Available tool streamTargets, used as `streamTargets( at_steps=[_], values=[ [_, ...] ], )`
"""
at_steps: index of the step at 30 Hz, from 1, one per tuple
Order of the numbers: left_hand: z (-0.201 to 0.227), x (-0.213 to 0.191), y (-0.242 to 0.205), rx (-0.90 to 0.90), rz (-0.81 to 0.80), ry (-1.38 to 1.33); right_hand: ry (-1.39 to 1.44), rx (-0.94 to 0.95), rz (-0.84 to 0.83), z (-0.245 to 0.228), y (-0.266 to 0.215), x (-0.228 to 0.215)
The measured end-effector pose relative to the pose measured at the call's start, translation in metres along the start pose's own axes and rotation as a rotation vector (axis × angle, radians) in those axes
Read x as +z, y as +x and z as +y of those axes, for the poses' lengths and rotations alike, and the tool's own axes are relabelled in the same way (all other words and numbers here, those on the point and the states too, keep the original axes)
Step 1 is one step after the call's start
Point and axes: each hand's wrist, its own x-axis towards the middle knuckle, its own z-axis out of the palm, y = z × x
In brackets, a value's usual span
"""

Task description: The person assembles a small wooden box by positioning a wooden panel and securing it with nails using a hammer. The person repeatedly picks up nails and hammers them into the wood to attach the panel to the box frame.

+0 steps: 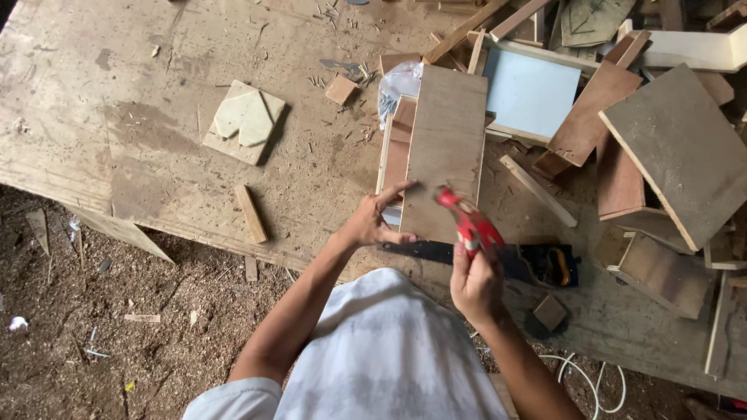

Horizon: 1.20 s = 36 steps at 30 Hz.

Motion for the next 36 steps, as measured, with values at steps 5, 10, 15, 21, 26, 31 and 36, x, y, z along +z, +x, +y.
streamTargets(
  at_steps=[5,10,15,21,26,31,36],
  values=[
    [0.002,0.0,0.002,0.207,0.036,0.025,-0.101,0.633,-0.625,0.005,-0.002,-0.001],
    [0.001,0.0,-0.002,0.098,0.024,-0.004,-0.014,0.07,-0.079,0.006,-0.006,-0.002],
    [0.002,0.001,0.003,0.201,0.042,0.026,-0.07,0.745,-0.773,0.008,-0.007,0.003],
    [-0.005,0.002,0.0,0.281,0.063,0.057,-0.021,-0.022,-0.007,0.005,-0.005,-0.003],
    [-0.004,0.004,-0.001,0.229,0.045,0.011,-0.032,0.417,-0.502,0.002,-0.002,-0.001],
    [0.002,0.0,0.0,0.13,0.029,0.028,0.01,0.154,-0.162,-0.005,0.009,-0.005],
    [0.003,0.001,-0.001,0.13,0.017,0.032,-0.195,0.708,-0.747,-0.008,0.023,-0.007]
  ],
)
